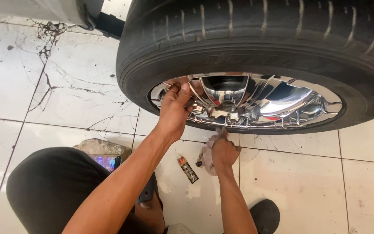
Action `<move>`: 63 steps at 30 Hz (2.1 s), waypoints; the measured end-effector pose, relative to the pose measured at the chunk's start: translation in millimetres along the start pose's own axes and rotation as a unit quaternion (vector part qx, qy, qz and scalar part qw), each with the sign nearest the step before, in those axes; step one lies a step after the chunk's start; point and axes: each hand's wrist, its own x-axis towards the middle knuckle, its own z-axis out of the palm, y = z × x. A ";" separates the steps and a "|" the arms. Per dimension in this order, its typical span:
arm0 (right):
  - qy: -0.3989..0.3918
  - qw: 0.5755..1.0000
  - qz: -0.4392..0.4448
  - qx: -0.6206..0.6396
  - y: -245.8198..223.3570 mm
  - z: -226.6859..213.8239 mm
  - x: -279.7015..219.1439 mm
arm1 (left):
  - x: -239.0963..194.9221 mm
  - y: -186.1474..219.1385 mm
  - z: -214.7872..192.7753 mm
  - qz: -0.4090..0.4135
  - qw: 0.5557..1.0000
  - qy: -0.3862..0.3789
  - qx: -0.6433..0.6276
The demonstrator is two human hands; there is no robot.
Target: The person kneels beside a car and wipes the chrome wheel rim with a cloth. They repeatedly rub the rim surface and wipe the cloth, continuing the same motion around the wheel.
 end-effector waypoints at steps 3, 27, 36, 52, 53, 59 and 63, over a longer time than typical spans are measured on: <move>0.001 0.999 0.008 0.044 -0.1 -10.6 -11.2 | 1.2 -2.7 -0.9 0.000 1.000 -0.006 -0.012; 0.199 0.562 0.249 0.763 12.4 11.9 54.3 | 2.9 -3.2 0.6 0.026 0.999 -0.024 0.008; 0.126 0.569 0.396 0.709 5.1 7.1 80.8 | 6.6 -2.1 -0.7 0.015 0.999 -0.039 0.011; 0.144 0.623 0.349 0.685 24.3 21.5 75.0 | 0.2 2.2 4.6 0.001 0.999 -0.035 0.027; 0.145 0.622 0.346 0.688 19.4 8.9 75.7 | 1.1 3.1 4.4 0.005 0.999 -0.037 0.029; 0.106 0.685 0.398 0.601 21.3 5.2 67.9 | 0.8 -0.3 -0.6 -0.025 0.999 -0.009 0.021; 0.184 0.773 0.317 0.518 32.0 19.3 66.7 | 2.8 0.7 1.4 0.004 0.999 -0.037 0.020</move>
